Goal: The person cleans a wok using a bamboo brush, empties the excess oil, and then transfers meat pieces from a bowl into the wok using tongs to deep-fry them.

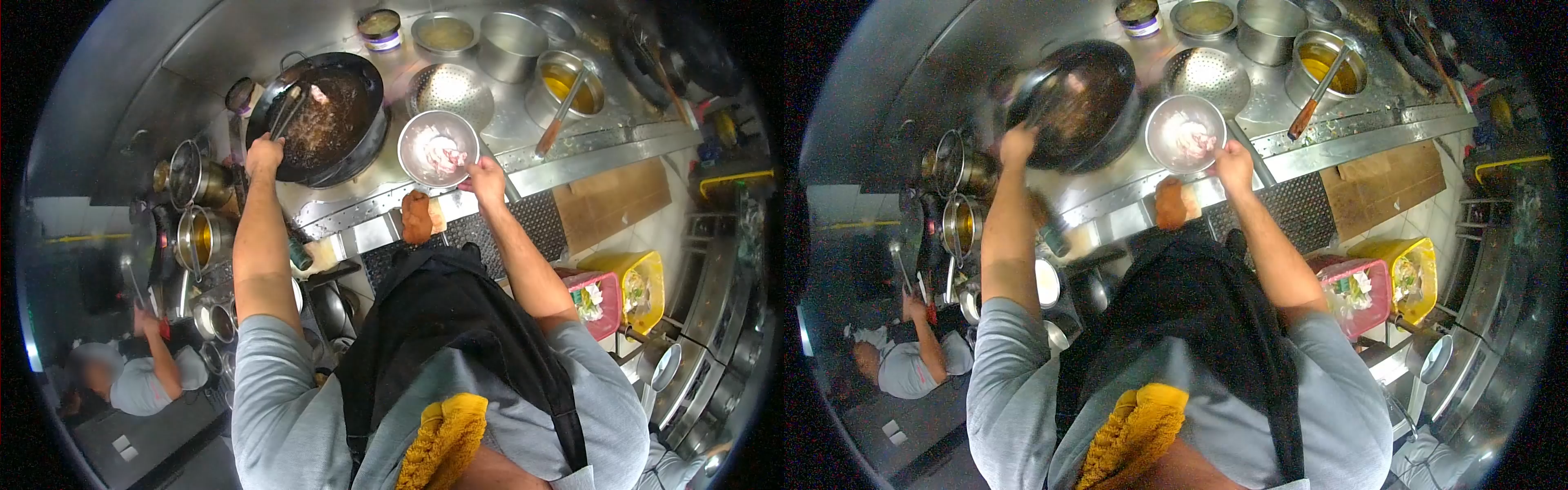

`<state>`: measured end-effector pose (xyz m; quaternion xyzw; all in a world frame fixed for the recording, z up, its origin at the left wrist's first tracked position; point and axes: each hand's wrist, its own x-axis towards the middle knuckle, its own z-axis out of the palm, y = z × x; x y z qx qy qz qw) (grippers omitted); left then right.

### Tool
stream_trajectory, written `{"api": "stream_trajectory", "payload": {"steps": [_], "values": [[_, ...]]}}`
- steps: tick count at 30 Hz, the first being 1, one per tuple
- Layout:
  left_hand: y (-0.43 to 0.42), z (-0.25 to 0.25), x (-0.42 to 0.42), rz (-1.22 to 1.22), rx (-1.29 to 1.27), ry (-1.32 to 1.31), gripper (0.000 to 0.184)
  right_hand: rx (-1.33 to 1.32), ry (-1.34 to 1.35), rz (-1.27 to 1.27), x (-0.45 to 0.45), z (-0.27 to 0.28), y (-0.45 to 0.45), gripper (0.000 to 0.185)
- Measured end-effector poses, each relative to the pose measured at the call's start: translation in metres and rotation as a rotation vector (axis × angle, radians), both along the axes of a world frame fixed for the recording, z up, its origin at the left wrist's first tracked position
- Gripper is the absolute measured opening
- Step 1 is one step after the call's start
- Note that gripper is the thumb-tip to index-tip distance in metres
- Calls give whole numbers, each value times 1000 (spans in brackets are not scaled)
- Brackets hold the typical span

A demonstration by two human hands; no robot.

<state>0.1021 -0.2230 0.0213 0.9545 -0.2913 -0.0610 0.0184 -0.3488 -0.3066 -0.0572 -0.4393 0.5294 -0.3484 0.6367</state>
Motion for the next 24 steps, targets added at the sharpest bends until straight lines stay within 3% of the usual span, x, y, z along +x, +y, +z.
{"api": "stream_trajectory", "payload": {"steps": [3,8,10,11,13,16,17,24], "values": [[12,19,-23,33,-87,-61,53,32,-34,-12,-3,-5,-1,12],[48,89,-91,-122,-211,-60,49,-18,3,27,-3,-6,-6,9],[64,107,-119,-445,-233,-60,46,-58,13,15,1,-9,-8,10],[67,117,-135,-444,-232,-61,46,-96,25,7,3,-12,-9,12],[68,130,-170,-717,-78,-86,44,-145,79,20,8,-13,-10,13],[60,130,-203,-916,-48,-122,40,-284,231,67,14,-17,-11,16],[55,127,-208,-911,-49,-124,40,-372,329,96,16,-18,-11,16],[51,132,-194,-903,-30,-174,37,-355,226,107,22,-30,-14,13]]}}
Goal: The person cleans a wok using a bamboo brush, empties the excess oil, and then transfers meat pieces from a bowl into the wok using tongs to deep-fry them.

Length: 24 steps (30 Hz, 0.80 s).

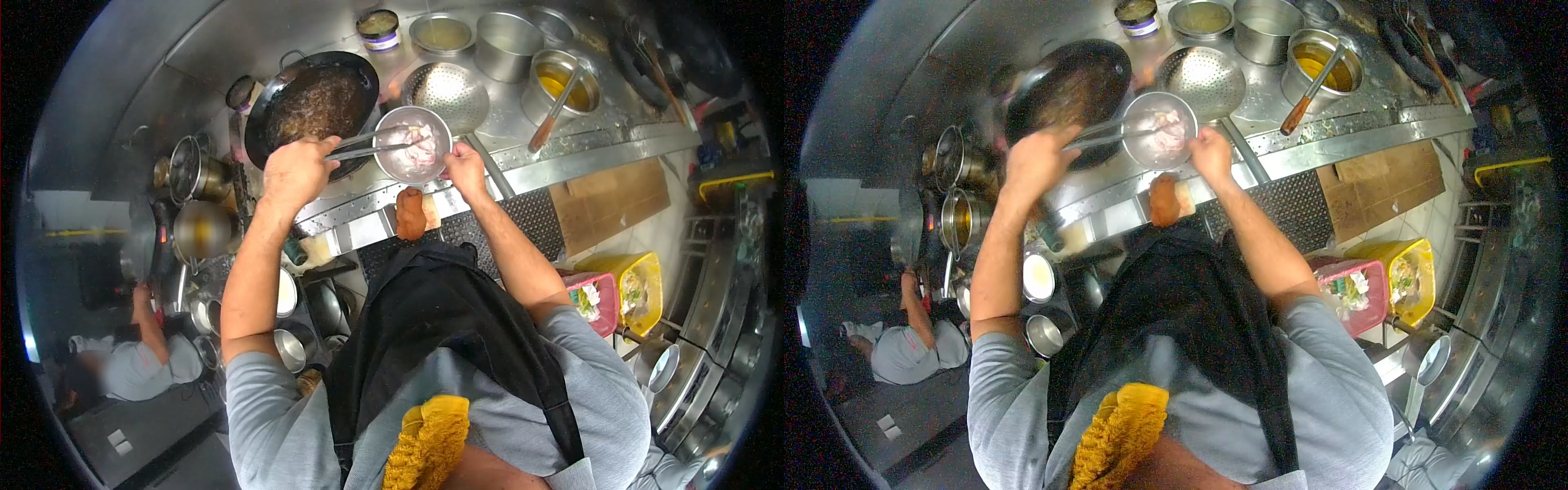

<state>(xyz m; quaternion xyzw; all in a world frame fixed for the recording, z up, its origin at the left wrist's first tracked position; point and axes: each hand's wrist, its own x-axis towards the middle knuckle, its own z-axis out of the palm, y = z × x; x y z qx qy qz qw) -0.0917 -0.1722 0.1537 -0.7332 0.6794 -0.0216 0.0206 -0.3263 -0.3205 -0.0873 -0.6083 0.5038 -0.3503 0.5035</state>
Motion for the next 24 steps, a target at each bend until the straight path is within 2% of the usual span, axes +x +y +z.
{"api": "stream_trajectory", "payload": {"steps": [2,5,8,11,15,17,21,23,24], "values": [[8,15,6,41,-10,4,38,184,-132,17,2,18,5,18],[16,26,27,149,-85,-11,40,241,-168,14,7,14,1,13],[8,25,54,349,-17,51,43,283,-169,-9,6,21,2,10],[-9,-23,92,447,62,43,44,301,-190,-37,2,28,5,8],[-24,-77,93,586,194,46,47,323,-231,-74,-5,37,9,9],[-20,-90,89,623,112,60,46,300,-202,-78,-10,29,6,10],[1,-86,90,572,-72,6,45,214,-121,-61,-18,26,0,15],[15,-50,73,378,-222,-2,44,116,-24,-52,-19,12,-7,15],[20,-32,61,377,-221,-4,44,18,78,-40,-20,6,-9,16]]}}
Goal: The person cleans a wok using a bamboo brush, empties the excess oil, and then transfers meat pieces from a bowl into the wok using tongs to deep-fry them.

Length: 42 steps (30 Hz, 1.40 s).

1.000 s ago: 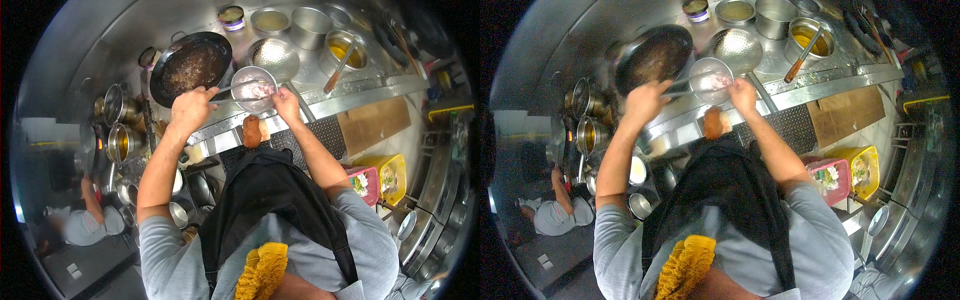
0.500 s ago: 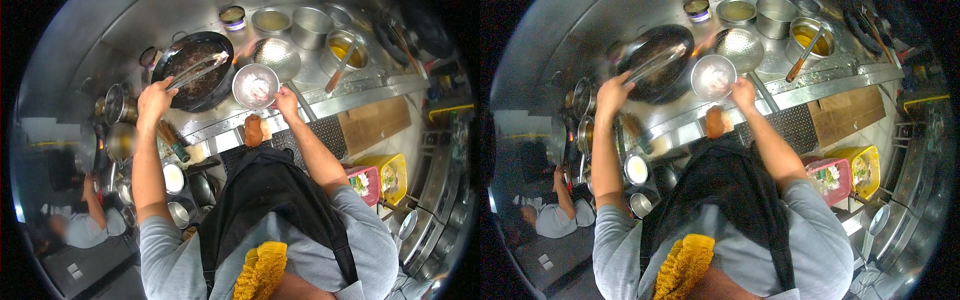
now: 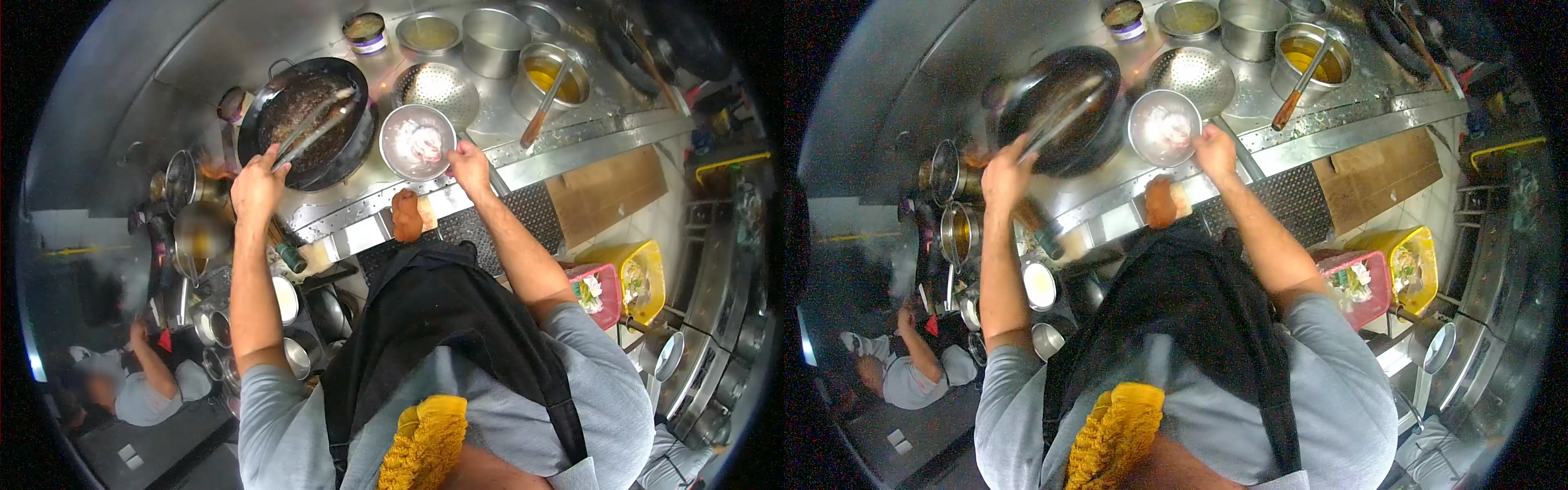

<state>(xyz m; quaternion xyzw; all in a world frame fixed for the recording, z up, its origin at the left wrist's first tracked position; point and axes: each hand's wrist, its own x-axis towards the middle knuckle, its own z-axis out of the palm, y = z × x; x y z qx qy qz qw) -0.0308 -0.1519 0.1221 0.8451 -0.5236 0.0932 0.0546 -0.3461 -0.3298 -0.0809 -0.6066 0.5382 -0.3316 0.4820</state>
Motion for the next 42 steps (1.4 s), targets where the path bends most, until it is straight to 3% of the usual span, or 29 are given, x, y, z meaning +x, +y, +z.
{"api": "stream_trajectory", "payload": {"steps": [4,6,14,25,27,30,34,38,42], "values": [[-4,41,-48,-283,165,-41,43,-65,77,51,0,34,7,14],[-11,39,-59,-404,196,-79,39,-359,172,101,3,44,8,15],[-20,30,-46,-484,277,-39,34,-366,202,130,11,37,4,16],[22,80,-45,-298,190,-10,36,-299,185,107,30,16,-4,15],[29,90,-39,-271,174,18,37,-93,22,79,37,3,-9,15],[34,112,-39,-152,145,118,38,-46,-30,100,47,-4,-13,15],[36,124,-20,-103,63,114,40,120,-180,96,57,33,-4,15],[21,126,12,58,101,90,40,145,-197,98,58,16,-9,9],[-8,84,75,95,118,34,41,202,-215,51,32,19,-5,9]]}}
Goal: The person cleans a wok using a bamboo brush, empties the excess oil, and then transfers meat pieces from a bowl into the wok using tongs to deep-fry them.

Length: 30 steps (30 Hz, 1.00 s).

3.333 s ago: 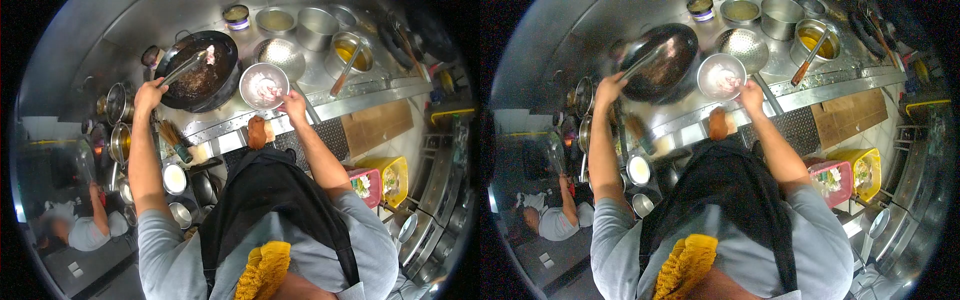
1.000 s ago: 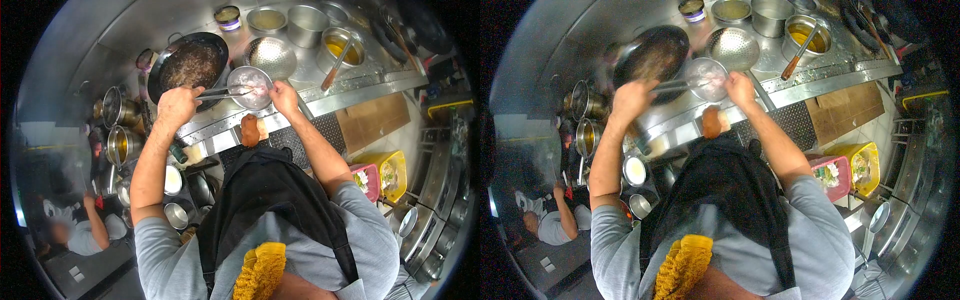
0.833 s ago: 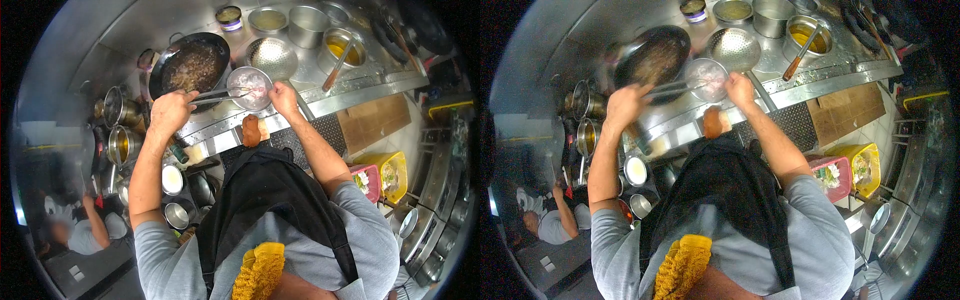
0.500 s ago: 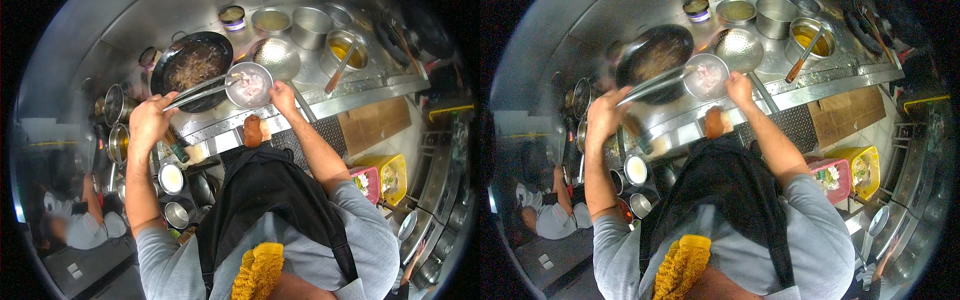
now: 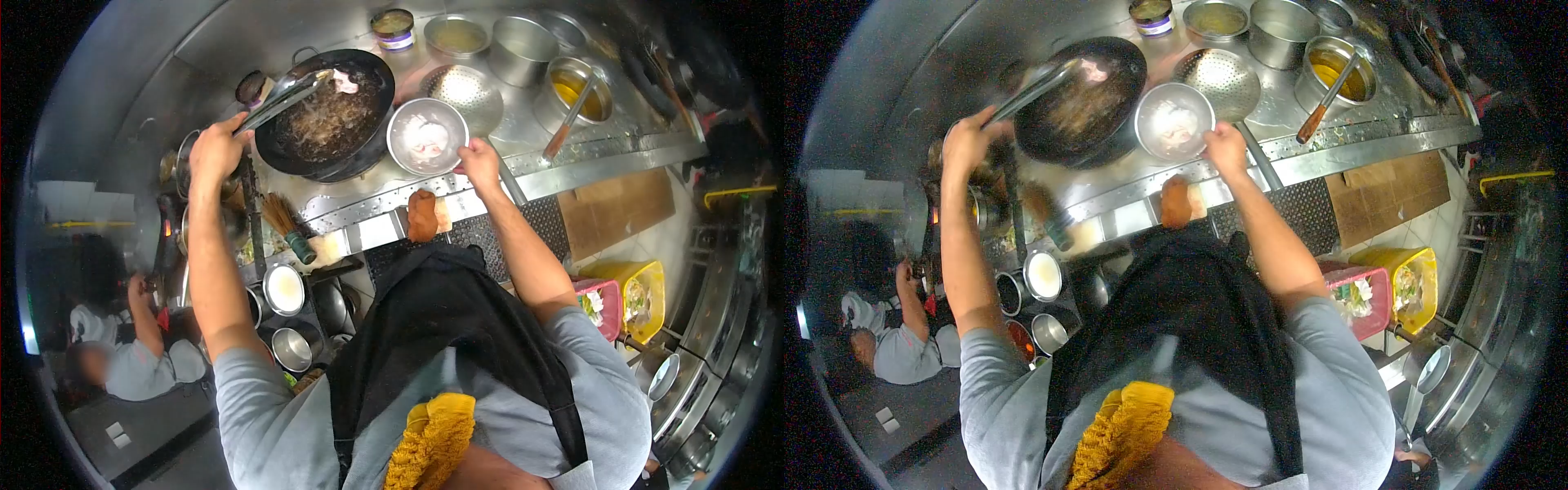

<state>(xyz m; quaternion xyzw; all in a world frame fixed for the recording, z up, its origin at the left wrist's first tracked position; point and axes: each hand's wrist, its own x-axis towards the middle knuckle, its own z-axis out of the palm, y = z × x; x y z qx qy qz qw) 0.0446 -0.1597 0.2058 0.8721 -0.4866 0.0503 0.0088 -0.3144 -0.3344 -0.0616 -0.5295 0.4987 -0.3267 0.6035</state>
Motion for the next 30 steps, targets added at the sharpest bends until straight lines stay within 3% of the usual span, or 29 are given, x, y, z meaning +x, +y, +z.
{"api": "stream_trajectory", "payload": {"steps": [7,9,11,13,17,19,23,24,26,30], "values": [[-43,-103,75,208,228,15,45,67,-34,-140,-35,0,8,14],[-40,-129,85,257,253,39,45,72,24,-111,-41,-3,7,8],[-32,-134,75,406,163,108,44,68,28,-116,-42,0,8,8],[-24,-128,63,400,169,110,45,66,30,-125,-42,-1,7,8],[2,-96,18,319,-69,35,45,19,21,-102,-34,-1,3,10],[13,-70,-19,131,-142,136,42,-36,47,-54,-28,-8,-2,12],[21,-56,-85,-257,35,148,45,-201,172,-74,-10,2,1,15],[16,-43,-112,-188,173,196,46,-205,167,-63,-7,5,2,15],[8,-58,-126,-259,217,143,44,-333,235,-60,0,8,3,16],[-1,-78,-133,-281,255,115,40,-282,170,-39,11,-3,0,16]]}}
